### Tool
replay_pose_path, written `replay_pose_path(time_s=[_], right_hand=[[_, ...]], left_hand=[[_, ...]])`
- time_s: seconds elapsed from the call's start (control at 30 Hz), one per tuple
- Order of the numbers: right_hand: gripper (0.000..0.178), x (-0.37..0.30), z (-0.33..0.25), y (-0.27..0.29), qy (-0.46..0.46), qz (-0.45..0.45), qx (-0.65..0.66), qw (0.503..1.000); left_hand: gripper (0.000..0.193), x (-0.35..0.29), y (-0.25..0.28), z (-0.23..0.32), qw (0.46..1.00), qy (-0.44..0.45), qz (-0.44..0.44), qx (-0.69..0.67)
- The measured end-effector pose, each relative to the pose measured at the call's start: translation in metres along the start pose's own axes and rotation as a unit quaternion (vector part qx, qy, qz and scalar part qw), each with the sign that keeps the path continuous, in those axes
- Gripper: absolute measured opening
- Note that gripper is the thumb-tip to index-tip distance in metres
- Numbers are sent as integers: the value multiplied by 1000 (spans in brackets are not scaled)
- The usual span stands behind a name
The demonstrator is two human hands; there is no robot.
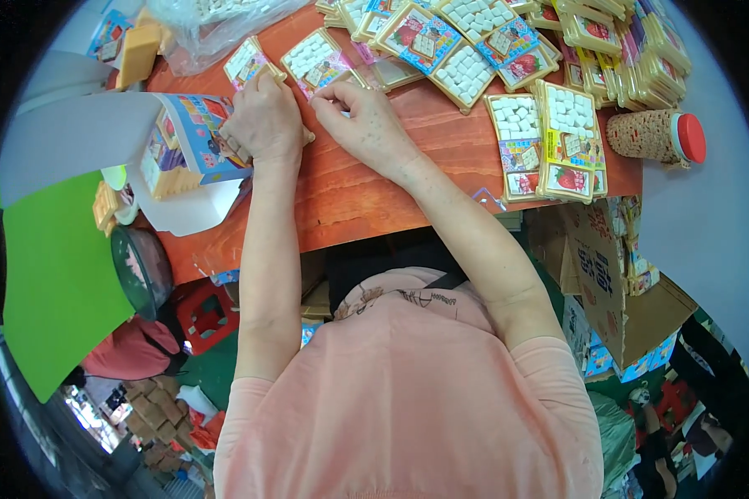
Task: Assembling white cardboard boxes and filling yellow plastic trays with small white cubes and applying labels.
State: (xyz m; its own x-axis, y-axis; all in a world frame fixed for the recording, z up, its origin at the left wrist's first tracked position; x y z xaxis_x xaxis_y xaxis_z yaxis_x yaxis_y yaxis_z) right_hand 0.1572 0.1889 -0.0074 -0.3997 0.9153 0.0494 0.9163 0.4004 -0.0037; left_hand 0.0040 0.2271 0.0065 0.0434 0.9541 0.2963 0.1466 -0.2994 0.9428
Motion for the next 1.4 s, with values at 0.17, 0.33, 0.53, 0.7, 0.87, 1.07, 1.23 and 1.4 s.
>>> replay_pose_path(time_s=[0.17,0.33,0.53,0.7,0.87,1.07,1.23,1.4], right_hand=[[24,-3,-5,4,-14,18,57,998],[22,-8,-15,4,44,-20,75,996],[18,-50,-20,6,-40,-63,219,973],[18,-90,-34,6,-74,-103,207,970],[18,-125,-25,-1,-92,-121,283,947],[21,-134,-4,6,-105,-99,262,954],[23,-135,-8,3,-84,-75,253,961],[24,-134,-6,2,-66,-65,251,964]], left_hand=[[12,-8,45,11,999,0,47,11],[21,-45,81,29,985,-106,72,-119],[29,-81,91,33,964,-131,46,-227],[43,-122,118,43,966,-144,21,-212],[42,-151,127,52,960,-124,-50,-246],[43,-149,114,52,924,-166,-90,-333],[44,-151,99,44,900,-131,-96,-406],[32,-152,96,45,887,-124,-74,-439]])
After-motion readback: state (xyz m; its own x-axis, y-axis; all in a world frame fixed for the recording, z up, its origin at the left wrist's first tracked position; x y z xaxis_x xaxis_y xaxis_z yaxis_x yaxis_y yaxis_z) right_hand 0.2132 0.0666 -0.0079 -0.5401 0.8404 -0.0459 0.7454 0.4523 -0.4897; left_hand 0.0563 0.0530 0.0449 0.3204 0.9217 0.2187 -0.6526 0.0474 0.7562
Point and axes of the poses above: each hand's wrist, its own x-axis towards the middle knuckle, its own y-axis out of the back of the hand, z = x × y, the point moved 1 cm from there along x, towards the middle knuckle, and after that the axes turned 14 degrees about -z, right-handed, at the moved point
